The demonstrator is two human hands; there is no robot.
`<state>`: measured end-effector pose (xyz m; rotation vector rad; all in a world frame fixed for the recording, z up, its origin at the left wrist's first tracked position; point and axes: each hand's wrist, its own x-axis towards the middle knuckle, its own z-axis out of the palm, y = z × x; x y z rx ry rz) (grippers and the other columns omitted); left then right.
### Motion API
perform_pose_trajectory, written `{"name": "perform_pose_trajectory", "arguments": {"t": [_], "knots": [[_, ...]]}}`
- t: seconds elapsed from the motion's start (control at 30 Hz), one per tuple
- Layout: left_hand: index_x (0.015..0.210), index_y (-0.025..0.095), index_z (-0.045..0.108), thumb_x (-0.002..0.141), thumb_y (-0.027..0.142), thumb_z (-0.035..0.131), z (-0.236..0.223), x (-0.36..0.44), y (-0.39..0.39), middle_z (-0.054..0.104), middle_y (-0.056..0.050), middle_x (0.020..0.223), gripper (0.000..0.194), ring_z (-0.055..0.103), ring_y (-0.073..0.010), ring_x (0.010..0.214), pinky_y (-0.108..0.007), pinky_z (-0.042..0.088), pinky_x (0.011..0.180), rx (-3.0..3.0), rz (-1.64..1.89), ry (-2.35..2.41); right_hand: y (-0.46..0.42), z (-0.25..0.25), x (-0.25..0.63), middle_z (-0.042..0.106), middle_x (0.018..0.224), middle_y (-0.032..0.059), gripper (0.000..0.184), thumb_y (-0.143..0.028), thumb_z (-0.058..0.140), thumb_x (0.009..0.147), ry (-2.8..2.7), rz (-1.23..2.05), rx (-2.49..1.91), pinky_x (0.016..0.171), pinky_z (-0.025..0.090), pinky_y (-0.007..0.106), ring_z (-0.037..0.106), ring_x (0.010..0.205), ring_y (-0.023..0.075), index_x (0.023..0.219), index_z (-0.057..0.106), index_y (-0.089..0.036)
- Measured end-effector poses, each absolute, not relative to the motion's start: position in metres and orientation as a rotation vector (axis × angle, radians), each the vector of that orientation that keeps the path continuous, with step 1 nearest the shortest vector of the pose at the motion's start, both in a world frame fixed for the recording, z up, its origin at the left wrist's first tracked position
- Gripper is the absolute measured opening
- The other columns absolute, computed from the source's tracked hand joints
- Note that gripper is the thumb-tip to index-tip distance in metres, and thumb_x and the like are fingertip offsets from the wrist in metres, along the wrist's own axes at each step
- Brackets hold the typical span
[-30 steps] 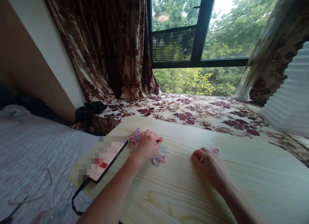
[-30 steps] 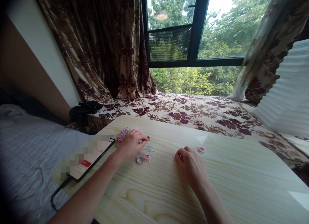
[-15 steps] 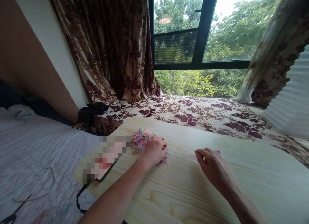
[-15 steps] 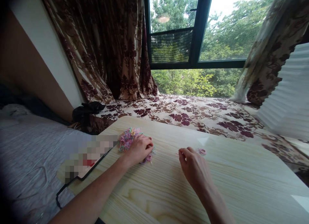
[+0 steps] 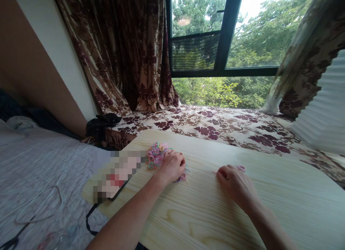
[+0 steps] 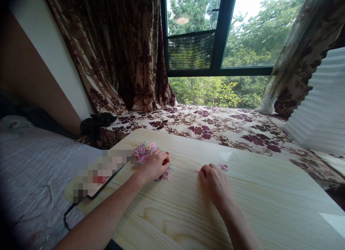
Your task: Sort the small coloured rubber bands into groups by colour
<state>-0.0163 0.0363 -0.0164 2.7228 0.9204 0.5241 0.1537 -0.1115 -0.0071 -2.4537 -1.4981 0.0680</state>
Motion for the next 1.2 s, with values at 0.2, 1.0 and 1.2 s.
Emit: {"name": "perform_pose_trajectory", "arguments": {"t": [0.2, 1.0, 1.2], "knots": [[0.072, 0.020, 0.062, 0.081, 0.020, 0.048, -0.018, -0.017, 0.039, 0.067, -0.002, 0.084, 0.016, 0.054, -0.0190, 0.090, -0.035, 0.033, 0.086, 2.738, 0.542, 0.893, -0.120, 0.005, 0.134, 0.066, 0.074, 0.0048, 0.028, -0.031, 0.045, 0.080, -1.729, 0.316, -2.240, 0.057, 0.036, 0.025, 0.057, 0.065, 0.0159, 0.066, 0.066, -0.018], [0.071, 0.019, 0.062, 0.077, 0.017, 0.051, -0.013, -0.020, 0.039, 0.066, -0.004, 0.083, 0.013, 0.052, -0.0202, 0.090, -0.036, 0.032, 0.088, 2.728, 0.456, 0.870, -0.176, 0.010, 0.127, 0.062, 0.071, 0.0030, 0.020, -0.016, 0.045, 0.075, -1.716, 0.485, -2.306, 0.057, 0.037, 0.022, 0.056, 0.061, 0.0130, 0.059, 0.057, -0.018], [0.072, 0.019, 0.063, 0.077, 0.017, 0.050, -0.014, -0.019, 0.039, 0.066, -0.004, 0.083, 0.014, 0.053, -0.0200, 0.089, -0.037, 0.032, 0.089, 2.731, 0.462, 0.880, -0.173, 0.026, 0.098, 0.062, 0.079, 0.0038, 0.027, -0.022, 0.039, 0.084, -1.835, 0.456, -2.283, 0.055, 0.036, 0.022, 0.055, 0.060, 0.0121, 0.068, 0.061, -0.020]]}}
